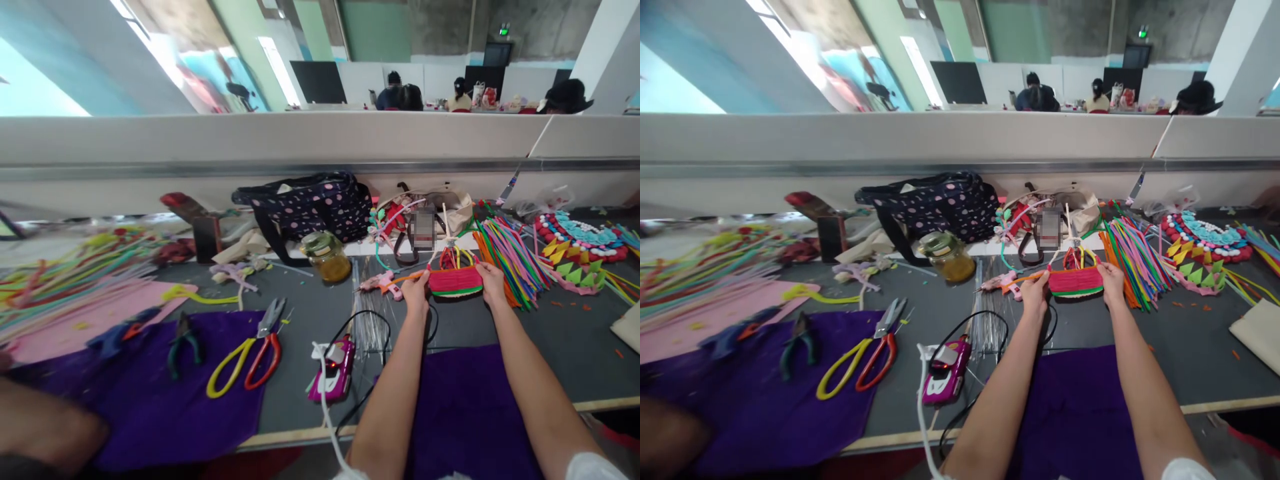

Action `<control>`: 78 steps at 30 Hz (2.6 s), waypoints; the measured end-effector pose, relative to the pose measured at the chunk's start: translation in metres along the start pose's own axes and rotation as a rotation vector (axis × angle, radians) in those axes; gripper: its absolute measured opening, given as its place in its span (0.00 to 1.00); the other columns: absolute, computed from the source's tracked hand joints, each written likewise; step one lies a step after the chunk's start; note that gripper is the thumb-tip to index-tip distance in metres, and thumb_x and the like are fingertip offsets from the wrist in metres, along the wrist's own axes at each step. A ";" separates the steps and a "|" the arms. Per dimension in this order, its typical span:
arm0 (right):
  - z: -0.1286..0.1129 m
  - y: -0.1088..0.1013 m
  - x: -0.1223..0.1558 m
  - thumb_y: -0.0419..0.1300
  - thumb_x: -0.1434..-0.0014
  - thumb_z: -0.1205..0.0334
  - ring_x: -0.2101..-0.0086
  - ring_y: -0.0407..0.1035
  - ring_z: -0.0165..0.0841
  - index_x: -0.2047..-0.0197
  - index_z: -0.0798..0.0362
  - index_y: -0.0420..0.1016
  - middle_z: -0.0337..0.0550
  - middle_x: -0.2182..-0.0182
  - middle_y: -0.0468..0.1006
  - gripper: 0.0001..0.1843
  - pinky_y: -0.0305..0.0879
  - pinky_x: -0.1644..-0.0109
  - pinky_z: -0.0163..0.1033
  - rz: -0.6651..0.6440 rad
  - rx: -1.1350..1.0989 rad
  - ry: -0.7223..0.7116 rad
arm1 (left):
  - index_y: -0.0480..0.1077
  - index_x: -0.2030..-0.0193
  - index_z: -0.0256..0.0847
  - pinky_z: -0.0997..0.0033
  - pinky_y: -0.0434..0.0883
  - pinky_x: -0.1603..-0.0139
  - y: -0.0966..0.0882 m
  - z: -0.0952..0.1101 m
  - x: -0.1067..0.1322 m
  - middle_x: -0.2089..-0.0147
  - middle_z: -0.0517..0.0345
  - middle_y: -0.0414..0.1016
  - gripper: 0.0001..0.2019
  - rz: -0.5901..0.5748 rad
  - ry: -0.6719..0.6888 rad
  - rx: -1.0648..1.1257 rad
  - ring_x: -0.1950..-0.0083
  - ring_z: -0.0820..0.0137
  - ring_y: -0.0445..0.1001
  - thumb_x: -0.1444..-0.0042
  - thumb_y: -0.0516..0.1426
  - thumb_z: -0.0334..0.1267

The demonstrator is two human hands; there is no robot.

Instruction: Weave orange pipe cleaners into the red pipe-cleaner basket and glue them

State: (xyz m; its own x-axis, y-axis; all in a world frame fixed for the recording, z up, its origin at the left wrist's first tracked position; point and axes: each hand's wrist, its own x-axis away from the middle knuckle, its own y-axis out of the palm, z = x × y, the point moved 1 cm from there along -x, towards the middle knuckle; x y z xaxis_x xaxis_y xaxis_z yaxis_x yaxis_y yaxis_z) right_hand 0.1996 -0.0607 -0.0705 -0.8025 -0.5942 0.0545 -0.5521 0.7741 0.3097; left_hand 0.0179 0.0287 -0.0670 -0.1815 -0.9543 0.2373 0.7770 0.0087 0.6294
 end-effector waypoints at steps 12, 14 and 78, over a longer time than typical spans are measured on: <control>-0.002 0.001 0.000 0.71 0.66 0.51 0.78 0.69 0.29 0.69 0.54 0.75 0.34 0.78 0.77 0.22 0.68 0.68 0.38 -0.017 -0.062 0.010 | 0.72 0.68 0.35 0.72 0.72 0.66 0.003 0.011 -0.001 0.70 0.56 0.78 0.23 -0.077 -0.011 0.017 0.71 0.73 0.76 0.71 0.72 0.43; -0.002 0.002 0.000 0.71 0.66 0.50 0.78 0.69 0.29 0.69 0.54 0.75 0.34 0.78 0.77 0.22 0.67 0.68 0.38 -0.023 -0.059 0.010 | 0.72 0.68 0.35 0.72 0.71 0.67 0.005 0.009 0.000 0.71 0.56 0.78 0.23 -0.088 -0.007 0.001 0.72 0.73 0.76 0.70 0.72 0.44; -0.025 0.028 0.023 0.66 0.55 0.54 0.71 0.69 0.29 0.65 0.56 0.73 0.38 0.71 0.76 0.17 0.66 0.64 0.36 0.055 0.030 -0.089 | 0.75 0.65 0.34 0.63 0.73 0.54 0.029 0.019 0.026 0.59 0.48 0.81 0.17 -0.300 -0.272 0.065 0.63 0.64 0.79 0.64 0.71 0.33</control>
State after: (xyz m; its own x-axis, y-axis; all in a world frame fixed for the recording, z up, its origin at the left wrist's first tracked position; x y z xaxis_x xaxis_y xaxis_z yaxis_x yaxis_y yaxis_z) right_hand 0.1710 -0.0584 -0.0370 -0.8482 -0.5295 -0.0140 -0.5117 0.8122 0.2803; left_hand 0.0248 0.0097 -0.0287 -0.5539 -0.8035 0.2180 0.6272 -0.2306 0.7439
